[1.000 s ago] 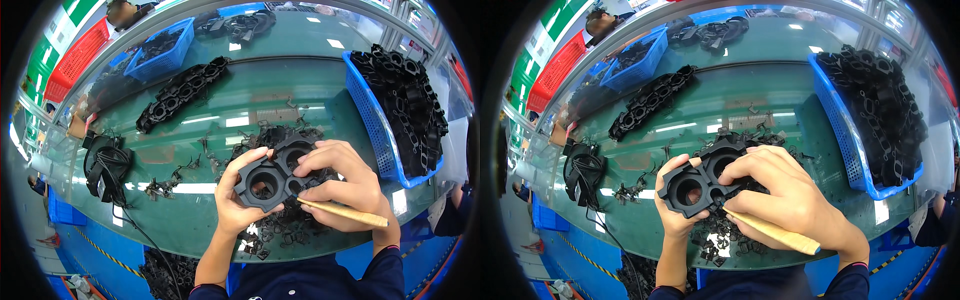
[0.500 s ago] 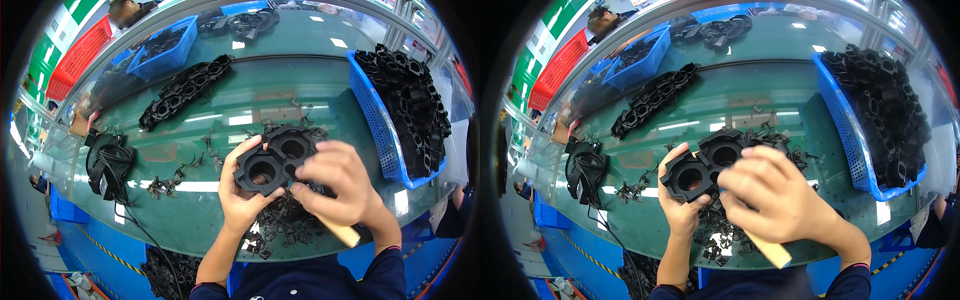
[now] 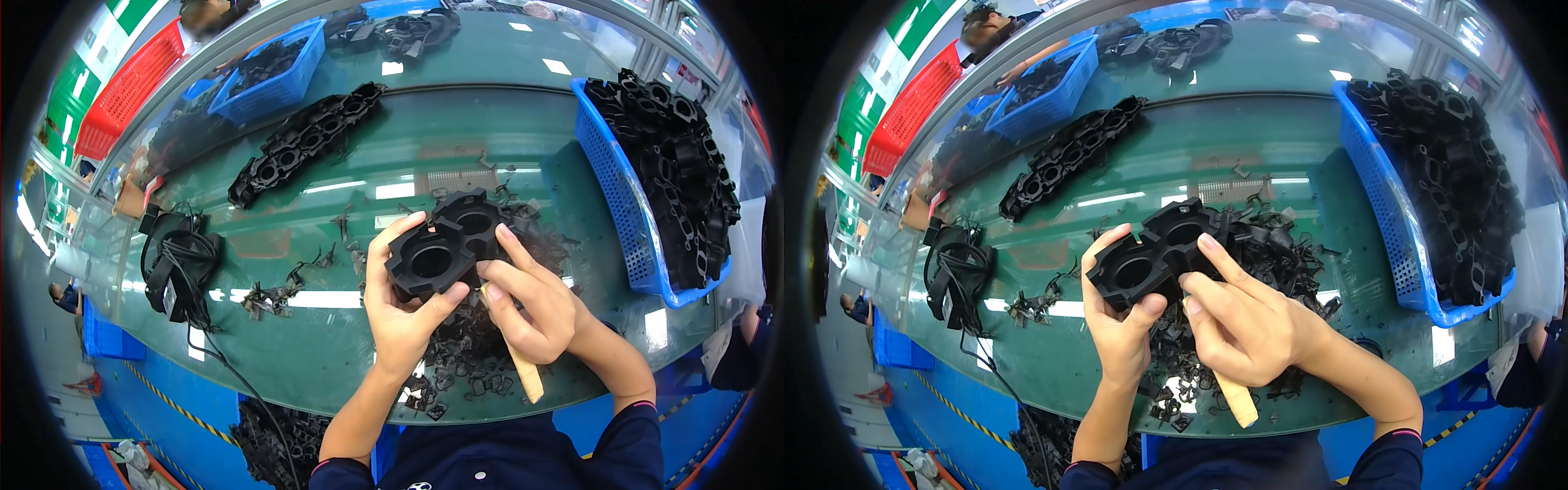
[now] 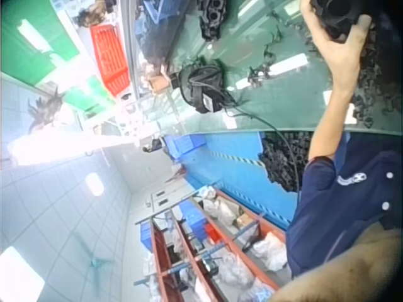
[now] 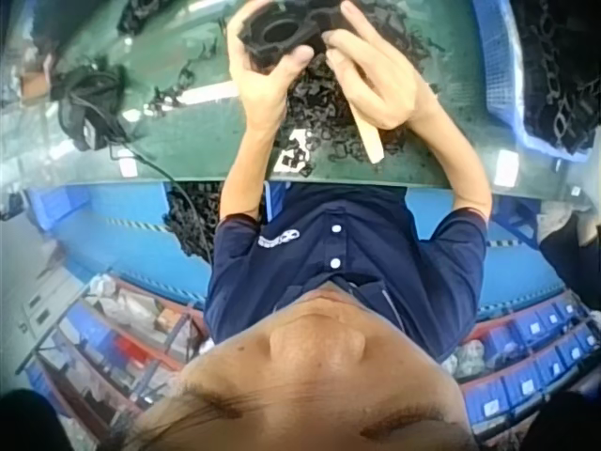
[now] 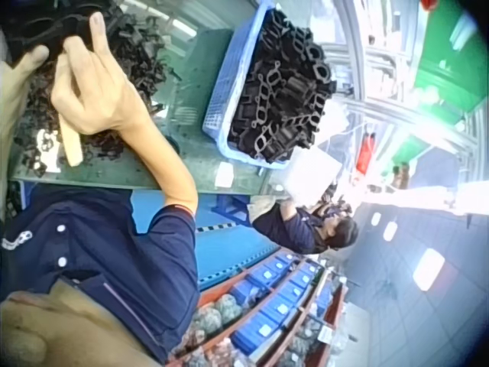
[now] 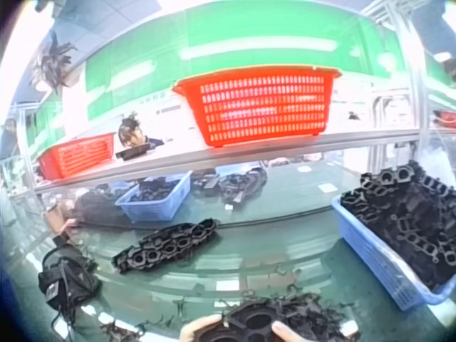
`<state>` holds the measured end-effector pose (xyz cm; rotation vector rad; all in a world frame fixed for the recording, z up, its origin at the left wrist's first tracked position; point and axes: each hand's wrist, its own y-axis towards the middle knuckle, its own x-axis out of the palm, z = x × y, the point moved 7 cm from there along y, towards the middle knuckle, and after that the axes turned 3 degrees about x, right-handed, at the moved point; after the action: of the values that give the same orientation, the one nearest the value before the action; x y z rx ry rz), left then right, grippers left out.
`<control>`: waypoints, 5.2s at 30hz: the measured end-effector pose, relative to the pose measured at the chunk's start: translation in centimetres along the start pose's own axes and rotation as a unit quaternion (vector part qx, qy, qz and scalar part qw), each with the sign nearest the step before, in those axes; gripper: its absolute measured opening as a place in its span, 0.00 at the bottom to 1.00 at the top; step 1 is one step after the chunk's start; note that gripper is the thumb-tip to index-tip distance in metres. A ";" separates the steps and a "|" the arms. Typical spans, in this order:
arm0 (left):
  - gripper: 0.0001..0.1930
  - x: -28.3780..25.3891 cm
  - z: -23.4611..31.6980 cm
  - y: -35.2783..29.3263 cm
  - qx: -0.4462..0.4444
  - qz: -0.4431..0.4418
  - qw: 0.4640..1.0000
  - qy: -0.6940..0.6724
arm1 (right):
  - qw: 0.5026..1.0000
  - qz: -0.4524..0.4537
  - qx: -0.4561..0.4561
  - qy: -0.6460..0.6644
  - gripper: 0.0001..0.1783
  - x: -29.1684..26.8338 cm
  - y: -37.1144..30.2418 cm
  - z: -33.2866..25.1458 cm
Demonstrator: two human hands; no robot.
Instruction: Manually scraping and deburring edges of a black plastic component using a specialized tool.
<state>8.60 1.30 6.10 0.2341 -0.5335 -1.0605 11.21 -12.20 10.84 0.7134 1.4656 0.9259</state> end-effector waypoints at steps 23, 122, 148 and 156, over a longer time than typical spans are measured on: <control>0.37 2.6 -4.3 -1.7 -0.352 -0.052 0.730 -0.583 | 0.854 0.000 0.438 0.281 0.29 0.1 -1.6 7.1; 0.29 0.0 -1.6 -0.8 -0.123 0.066 0.985 -0.097 | 0.918 0.000 0.388 0.085 0.12 -1.3 -0.9 6.2; 0.16 1.0 -3.3 -1.0 -0.087 -0.036 0.982 0.164 | 0.882 0.120 0.435 -0.135 0.20 -16.9 0.0 10.3; 0.10 1.5 -2.5 -1.0 -0.098 -0.044 0.986 0.128 | 0.843 -0.071 0.409 -0.343 0.23 -20.0 -4.8 18.8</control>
<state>9.73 -0.69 3.97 0.2169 -0.1879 -1.1404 32.48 -29.15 17.10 1.3626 1.1800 -0.1586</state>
